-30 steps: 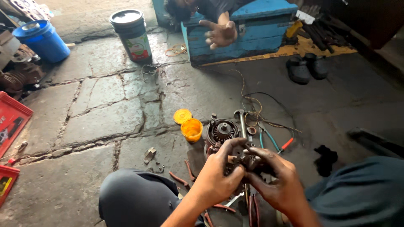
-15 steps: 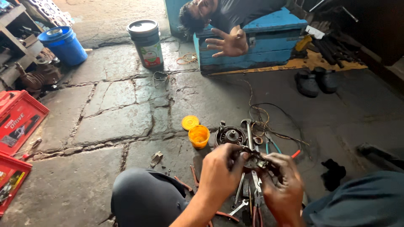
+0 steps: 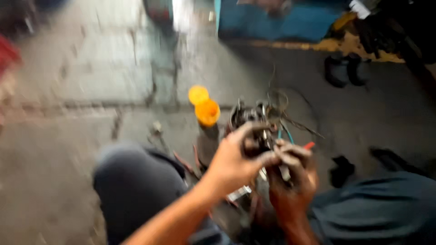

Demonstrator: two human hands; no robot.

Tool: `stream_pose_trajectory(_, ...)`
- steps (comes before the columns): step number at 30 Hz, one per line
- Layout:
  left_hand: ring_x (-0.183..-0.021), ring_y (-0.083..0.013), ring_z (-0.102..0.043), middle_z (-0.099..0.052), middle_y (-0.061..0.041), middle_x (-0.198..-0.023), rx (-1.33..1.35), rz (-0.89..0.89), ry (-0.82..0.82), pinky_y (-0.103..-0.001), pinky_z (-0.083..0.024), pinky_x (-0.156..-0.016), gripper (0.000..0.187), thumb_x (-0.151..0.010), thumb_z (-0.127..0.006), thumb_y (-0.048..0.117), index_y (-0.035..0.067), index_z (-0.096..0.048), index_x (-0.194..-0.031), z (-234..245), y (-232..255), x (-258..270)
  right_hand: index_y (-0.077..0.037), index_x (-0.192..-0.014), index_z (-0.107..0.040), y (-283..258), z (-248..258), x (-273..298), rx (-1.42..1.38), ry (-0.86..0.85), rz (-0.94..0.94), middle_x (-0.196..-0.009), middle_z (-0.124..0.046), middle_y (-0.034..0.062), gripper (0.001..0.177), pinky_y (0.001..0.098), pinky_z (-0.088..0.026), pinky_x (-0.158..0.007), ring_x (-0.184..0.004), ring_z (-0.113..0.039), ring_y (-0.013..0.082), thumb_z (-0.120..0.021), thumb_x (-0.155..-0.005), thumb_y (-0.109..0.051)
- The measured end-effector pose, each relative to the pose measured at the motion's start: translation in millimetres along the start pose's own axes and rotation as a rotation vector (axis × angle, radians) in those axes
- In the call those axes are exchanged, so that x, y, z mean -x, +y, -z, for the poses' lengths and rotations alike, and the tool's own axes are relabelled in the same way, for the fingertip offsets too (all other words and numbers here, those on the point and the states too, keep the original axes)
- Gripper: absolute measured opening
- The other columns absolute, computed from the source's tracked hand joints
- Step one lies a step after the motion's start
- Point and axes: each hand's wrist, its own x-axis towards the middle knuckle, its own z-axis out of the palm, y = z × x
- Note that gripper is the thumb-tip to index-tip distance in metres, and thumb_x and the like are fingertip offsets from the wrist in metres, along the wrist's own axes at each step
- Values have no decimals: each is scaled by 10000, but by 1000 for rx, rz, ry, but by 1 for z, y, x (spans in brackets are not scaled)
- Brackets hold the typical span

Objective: The person disassembles and reassembles a starter motor assembly by hand and using pliers to manipulate internal components and wiring.

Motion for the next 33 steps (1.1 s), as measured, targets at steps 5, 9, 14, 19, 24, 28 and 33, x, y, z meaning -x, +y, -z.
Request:
stream_pose_trajectory(5,-900,-197,-714,-724,-147,-1086,275,39,166,-328,-596,-680,525,-910,-789,21,-102,-601,-1385,32,-11,-14,5,-1283,-473,-19,6,-20,-394,-118,-388,-1130,-668,89,434,311,-532,-990,-1060,-662,182,-637,-882,-3)
stream_pose_trajectory(9,-974,-260,-729,-698,-217,-1144,744,-225,230,-387,-632,-824,637,-940,-722,-42,14,-379,-1473,47,-2,-25,-1,-1179,-653,-7,-1,-22,-753,-297,-479,-1043,-716,126,169,371,-624,-951,-976,-732,226,-636,-1041,-98)
stream_pose_trajectory(14,-1110,-337,-704,-636,-263,-1224,914,-407,306,-480,-591,-1061,511,-987,-634,-154,-90,-362,-1414,76,10,-27,-53,-1038,-753,51,-43,33,-113,-1420,-585,-876,-797,105,305,340,-584,-745,-819,-755,221,-732,-829,-275)
stream_pose_trajectory(19,-1128,-376,-685,-640,-289,-1191,871,-501,300,-506,-552,-1120,397,-1056,-602,-169,-163,-344,-1357,90,10,-19,-13,-1109,-764,168,-144,182,399,-1654,-635,-1089,-766,212,537,408,-577,-889,-1020,-752,315,-773,-816,-463)
stream_pose_trajectory(24,-1119,-359,-677,-643,-266,-1143,962,-455,398,-534,-565,-1116,351,-1062,-597,-113,-150,-382,-1338,95,15,-18,-32,-1347,-511,193,-175,275,627,-1601,-673,-1310,-599,253,725,581,-516,-938,-1183,-611,436,-807,-830,-446)
stream_pose_trajectory(28,-1131,-299,-650,-632,-229,-1173,950,-456,378,-447,-516,-1119,212,-1095,-552,-130,-173,-459,-1280,102,6,-11,-90,-1435,-413,173,-182,315,800,-1483,-483,-1414,-473,183,587,854,-419,-847,-1269,-543,491,-671,-957,-312)
stream_pose_trajectory(33,-1143,-254,-677,-675,-181,-1198,899,-479,361,-414,-531,-1116,174,-1125,-583,-119,-81,-524,-1284,103,13,-12,-107,-1462,-393,162,-177,301,608,-1481,-641,-1416,-452,192,779,768,-453,-909,-1254,-544,511,-717,-874,-502)
